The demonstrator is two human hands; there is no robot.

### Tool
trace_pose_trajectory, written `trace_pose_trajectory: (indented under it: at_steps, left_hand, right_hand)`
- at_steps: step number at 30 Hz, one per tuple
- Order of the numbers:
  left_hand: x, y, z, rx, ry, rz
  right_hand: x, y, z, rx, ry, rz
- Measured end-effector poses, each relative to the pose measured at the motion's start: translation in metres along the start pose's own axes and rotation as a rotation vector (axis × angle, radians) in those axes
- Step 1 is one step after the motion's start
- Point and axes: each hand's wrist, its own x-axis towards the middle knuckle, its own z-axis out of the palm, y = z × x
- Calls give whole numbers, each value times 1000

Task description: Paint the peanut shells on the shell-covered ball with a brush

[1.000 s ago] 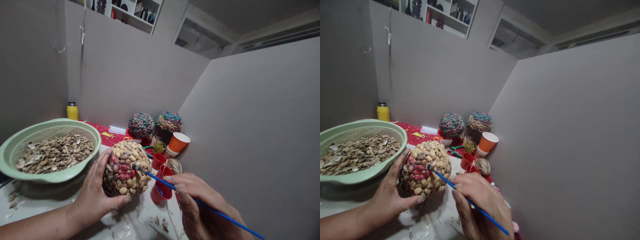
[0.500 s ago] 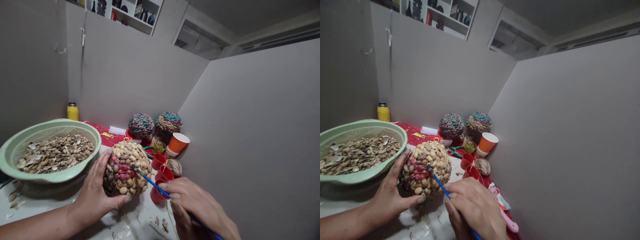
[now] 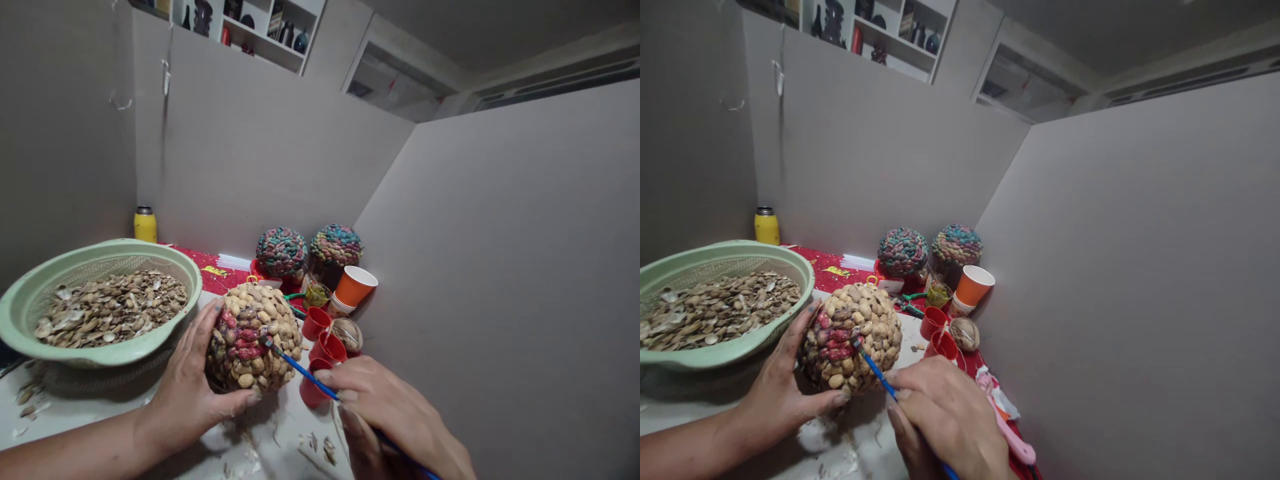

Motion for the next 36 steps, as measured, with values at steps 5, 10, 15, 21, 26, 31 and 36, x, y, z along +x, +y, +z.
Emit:
trace_pose_trajectory:
  at_steps: [5,10,15,21,26,31,36]
  left_hand:
    - [1,0,0,-17,26,11]
    - [2,1,-2,-10,13,10]
    - [2,-1,-2,-7,27,5]
    - [-1,-4,-1,-41,42,-13]
    - [-3,-7,3,-73,53,-47]
    - [-7,-13,7,-97,79,-83]
    - [-7,-15,5,-114,56,-114]
  right_hand:
    - [-1,4,2,9,81,-46]
    - [4,1,1,45,1,-17]
    - [0,7,-2,39,89,-23]
    - [-6,19,1,132,139,-41]
    - [-7,27,8,257,196,53]
    - [-6,37,10,329,323,194]
    - [-4,37,8,370,240,130]
